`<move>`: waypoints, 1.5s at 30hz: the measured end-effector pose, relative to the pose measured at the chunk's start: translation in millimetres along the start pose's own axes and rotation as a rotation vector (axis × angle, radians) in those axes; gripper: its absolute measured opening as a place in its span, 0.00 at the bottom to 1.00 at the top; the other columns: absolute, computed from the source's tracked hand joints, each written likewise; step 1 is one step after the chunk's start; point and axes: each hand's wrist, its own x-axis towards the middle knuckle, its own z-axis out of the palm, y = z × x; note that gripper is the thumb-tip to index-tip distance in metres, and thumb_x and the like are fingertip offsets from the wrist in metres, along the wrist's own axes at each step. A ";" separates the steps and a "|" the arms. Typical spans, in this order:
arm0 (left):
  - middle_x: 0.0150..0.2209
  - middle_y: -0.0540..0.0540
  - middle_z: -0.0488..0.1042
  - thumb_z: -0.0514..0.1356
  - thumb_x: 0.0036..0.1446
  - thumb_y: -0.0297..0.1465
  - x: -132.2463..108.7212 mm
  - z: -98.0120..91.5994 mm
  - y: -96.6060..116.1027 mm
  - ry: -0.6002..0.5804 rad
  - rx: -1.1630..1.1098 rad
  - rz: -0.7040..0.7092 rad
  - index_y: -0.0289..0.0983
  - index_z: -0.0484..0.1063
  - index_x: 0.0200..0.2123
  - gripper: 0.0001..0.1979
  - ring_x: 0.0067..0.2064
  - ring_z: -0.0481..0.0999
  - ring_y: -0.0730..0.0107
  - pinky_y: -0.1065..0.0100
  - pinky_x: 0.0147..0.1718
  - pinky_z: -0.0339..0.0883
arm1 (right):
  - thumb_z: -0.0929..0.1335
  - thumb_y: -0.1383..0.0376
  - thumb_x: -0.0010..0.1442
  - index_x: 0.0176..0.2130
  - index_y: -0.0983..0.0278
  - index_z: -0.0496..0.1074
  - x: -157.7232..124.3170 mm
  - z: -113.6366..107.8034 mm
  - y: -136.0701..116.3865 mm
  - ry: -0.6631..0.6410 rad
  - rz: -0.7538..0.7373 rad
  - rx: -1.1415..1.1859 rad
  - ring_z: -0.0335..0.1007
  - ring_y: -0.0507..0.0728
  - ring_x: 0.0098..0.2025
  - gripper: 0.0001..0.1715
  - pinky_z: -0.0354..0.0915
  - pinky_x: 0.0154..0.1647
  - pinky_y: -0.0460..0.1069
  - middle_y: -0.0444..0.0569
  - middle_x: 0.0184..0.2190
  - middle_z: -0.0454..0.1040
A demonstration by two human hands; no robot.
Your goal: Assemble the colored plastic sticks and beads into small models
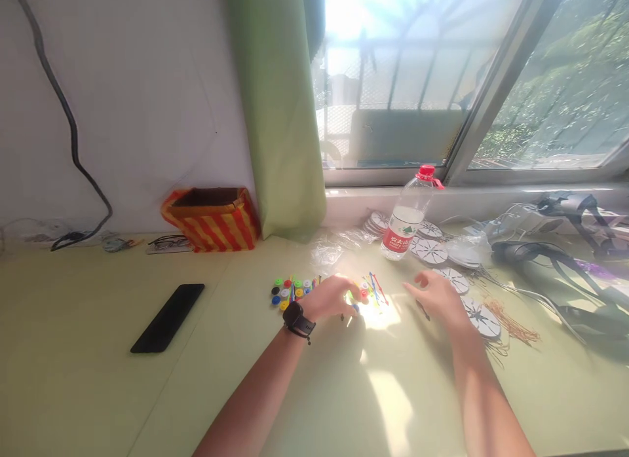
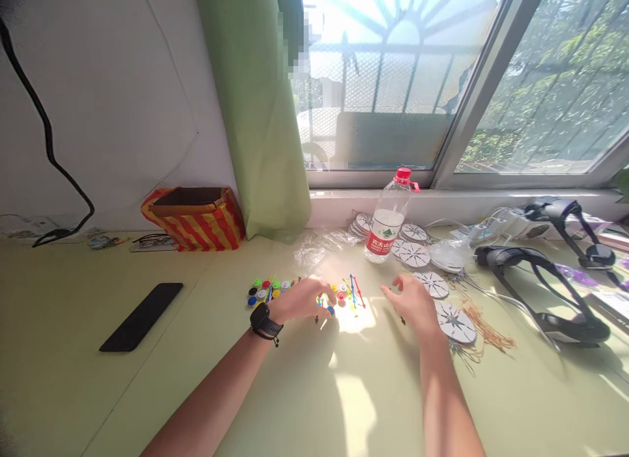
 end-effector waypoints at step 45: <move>0.26 0.50 0.75 0.68 0.49 0.28 10.5 19.3 26.9 0.100 -0.134 0.124 0.37 0.69 0.22 0.11 0.32 0.76 0.68 0.70 0.32 0.67 | 0.64 0.55 0.62 0.43 0.62 0.73 -9.4 20.9 -57.6 -0.131 -0.107 0.498 0.66 0.57 0.27 0.17 0.60 0.30 0.51 0.45 0.25 0.71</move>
